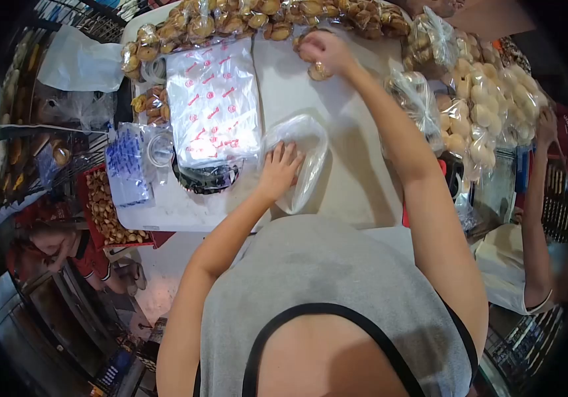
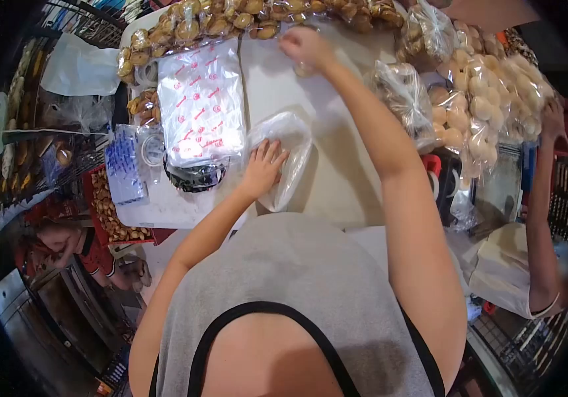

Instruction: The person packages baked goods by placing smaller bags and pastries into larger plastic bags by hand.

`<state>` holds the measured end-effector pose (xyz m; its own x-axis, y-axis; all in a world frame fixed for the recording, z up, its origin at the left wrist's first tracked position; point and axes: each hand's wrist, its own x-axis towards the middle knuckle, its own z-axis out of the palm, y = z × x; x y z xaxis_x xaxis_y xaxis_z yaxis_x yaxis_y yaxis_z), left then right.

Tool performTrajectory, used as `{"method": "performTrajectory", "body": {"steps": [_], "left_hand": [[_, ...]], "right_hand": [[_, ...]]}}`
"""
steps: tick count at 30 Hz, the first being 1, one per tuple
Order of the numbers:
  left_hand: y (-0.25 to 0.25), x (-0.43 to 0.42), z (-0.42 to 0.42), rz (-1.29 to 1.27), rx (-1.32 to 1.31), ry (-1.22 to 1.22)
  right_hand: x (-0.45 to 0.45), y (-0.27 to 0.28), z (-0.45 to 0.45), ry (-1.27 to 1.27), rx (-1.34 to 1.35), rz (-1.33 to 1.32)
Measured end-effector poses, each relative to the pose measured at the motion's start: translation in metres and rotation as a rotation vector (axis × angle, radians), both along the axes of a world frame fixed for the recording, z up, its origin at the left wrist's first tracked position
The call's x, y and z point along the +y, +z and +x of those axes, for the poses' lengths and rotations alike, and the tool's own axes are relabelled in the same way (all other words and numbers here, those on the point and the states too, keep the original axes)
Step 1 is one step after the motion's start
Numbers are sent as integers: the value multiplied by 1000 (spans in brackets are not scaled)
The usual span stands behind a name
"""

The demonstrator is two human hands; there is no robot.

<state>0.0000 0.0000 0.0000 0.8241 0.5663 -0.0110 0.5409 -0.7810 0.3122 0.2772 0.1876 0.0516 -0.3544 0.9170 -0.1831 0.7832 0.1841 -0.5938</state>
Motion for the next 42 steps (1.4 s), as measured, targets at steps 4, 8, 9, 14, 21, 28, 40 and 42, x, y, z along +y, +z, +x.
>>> {"method": "performTrajectory", "body": {"steps": [4,8,9,14,21,28,40,42], "left_hand": [[4,4,-5,-31,64,26],[6,6,3,-127,97,44],[5,7,3,-118,91,44],[6,7,3,-166,61,59],[11,7,6,-213,-19,99],[2,6,5,-178,-60,107],[-1,6,3,-111,-41,80],[-3,7,2,-81,-50,65]], "right_hand": [[8,-26,2,-301,-217,56],[6,1,3,-121,-469,149],[14,30,7,81,-374,-227],[62,47,124,-900,45,540],[127,-61,299,-622,117,40],[60,8,195,-620,527,-472],[-45,24,66,-432,-124,-323],[-57,32,45,-325,-66,-433]]}}
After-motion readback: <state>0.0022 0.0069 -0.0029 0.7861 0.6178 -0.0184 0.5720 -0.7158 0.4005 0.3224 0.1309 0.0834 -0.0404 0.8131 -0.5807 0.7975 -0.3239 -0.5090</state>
